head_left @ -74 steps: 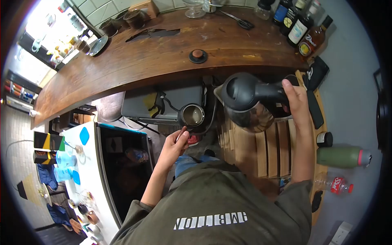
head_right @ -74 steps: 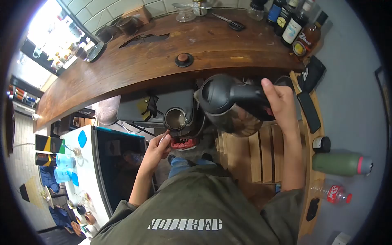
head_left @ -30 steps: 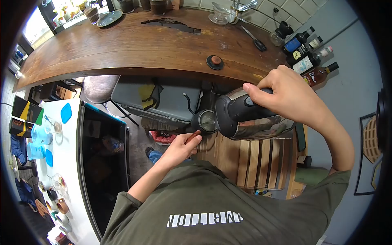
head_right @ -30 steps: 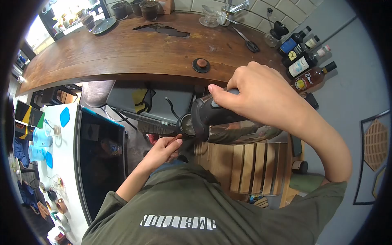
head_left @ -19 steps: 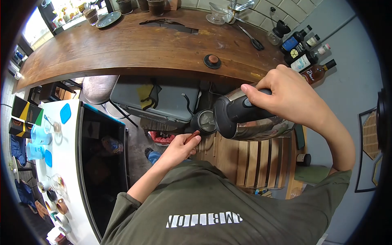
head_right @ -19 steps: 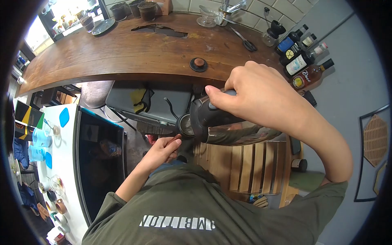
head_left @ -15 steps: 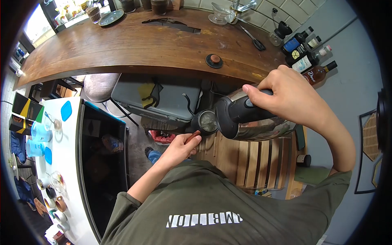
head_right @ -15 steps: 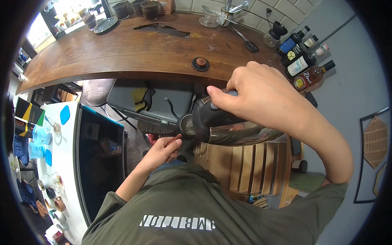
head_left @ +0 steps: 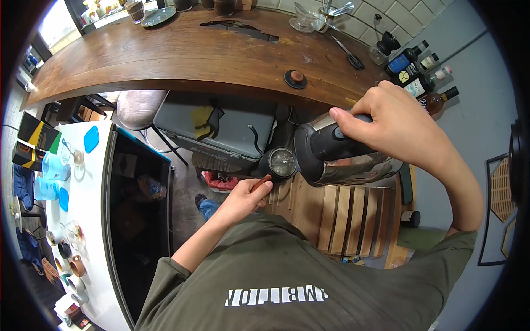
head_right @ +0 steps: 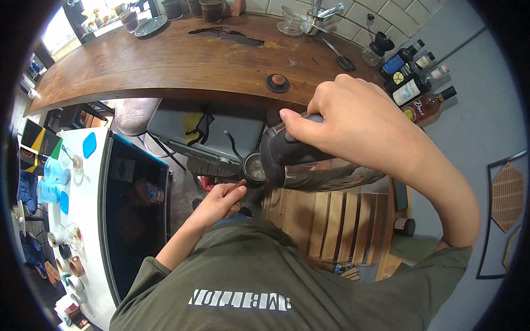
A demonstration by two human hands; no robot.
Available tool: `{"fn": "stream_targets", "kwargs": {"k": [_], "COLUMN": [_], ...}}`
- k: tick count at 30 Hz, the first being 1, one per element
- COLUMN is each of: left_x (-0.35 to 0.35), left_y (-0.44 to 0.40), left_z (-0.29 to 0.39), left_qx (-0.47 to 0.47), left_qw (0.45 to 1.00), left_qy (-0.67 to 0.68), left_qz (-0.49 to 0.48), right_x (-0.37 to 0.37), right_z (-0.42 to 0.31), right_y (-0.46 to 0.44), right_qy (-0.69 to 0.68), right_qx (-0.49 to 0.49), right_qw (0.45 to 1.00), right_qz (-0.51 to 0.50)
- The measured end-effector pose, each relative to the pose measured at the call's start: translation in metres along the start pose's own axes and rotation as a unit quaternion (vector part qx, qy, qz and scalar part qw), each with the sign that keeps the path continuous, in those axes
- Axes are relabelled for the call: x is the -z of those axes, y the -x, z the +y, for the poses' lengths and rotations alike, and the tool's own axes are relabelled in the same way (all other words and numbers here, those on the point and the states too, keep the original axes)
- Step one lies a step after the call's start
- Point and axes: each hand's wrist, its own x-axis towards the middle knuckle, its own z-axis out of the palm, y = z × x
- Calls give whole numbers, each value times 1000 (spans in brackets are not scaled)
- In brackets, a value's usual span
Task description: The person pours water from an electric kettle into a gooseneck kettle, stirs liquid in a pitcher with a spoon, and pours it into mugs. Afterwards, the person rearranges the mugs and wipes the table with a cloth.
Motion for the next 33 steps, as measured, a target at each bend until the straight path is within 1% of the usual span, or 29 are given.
{"fn": "stream_targets", "kwargs": {"k": [2,4,7,17,20,23,25,33], "left_x": [0,1,-1,-1,1,3,0,-2], "left_y": [0,-2,-1,-1,0,-2,0,-1], "left_z": [-2,-5,-4,-6,-5,-7,-5,-4], "left_qx": [0,-11,-10,-14,5,6,-6,-4], "left_qw": [1000,1000,1000,1000,1000,1000,1000,1000], "left_qy": [2,7,6,-1,7,-29,-2,2], "left_qz": [8,-3,10,6,4,-6,-4,7], "right_x": [2,4,4,6,6,6,7,8], "right_z": [-3,-6,-7,-8,-7,-6,-7,-6], "right_y": [0,0,-1,3,3,3,3,4], "right_qy": [-4,35,46,40,36,38,50,25], "right_qx": [-2,-9,-9,-13,-12,-12,-20,-24], "right_qw": [1000,999,998,999,999,999,998,999], "right_qz": [-3,-24,-29,-25,-28,-25,-33,-25]}}
